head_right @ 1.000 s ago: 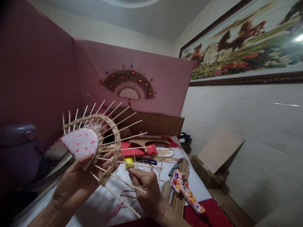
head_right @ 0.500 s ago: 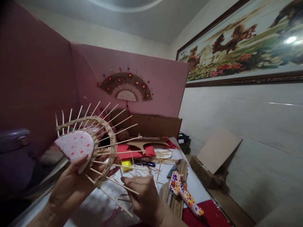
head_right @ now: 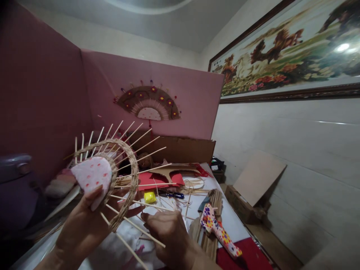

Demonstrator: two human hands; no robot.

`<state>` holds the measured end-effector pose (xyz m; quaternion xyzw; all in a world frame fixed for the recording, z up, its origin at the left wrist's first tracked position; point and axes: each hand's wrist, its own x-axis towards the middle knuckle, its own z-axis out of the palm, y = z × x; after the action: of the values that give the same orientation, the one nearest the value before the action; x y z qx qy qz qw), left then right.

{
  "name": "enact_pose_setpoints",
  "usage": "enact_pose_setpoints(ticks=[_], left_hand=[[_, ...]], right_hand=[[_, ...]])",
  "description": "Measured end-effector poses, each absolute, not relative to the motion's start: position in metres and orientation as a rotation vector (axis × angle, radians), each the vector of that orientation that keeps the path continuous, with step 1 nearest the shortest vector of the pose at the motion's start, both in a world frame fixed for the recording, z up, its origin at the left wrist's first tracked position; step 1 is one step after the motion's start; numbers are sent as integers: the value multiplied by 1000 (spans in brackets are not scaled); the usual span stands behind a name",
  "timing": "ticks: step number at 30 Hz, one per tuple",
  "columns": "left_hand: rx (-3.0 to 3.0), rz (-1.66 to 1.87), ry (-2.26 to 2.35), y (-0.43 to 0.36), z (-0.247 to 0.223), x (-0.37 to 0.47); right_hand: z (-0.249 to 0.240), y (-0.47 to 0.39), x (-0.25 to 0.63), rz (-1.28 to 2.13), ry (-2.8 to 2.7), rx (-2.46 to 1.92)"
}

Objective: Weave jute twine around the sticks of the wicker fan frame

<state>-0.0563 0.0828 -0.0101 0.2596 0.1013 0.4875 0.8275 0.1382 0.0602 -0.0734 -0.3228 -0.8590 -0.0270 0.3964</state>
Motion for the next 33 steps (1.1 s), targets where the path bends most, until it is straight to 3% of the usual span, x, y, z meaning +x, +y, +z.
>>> enact_pose_setpoints(ticks=[15,33], left_hand=[[577,1217,233,91,-8,-64],[901,1127,418,93,-5,-72]], right_hand=[[-65,52,144,-190,-1943,-876],[-62,53,163,-254,-1618,-1001]])
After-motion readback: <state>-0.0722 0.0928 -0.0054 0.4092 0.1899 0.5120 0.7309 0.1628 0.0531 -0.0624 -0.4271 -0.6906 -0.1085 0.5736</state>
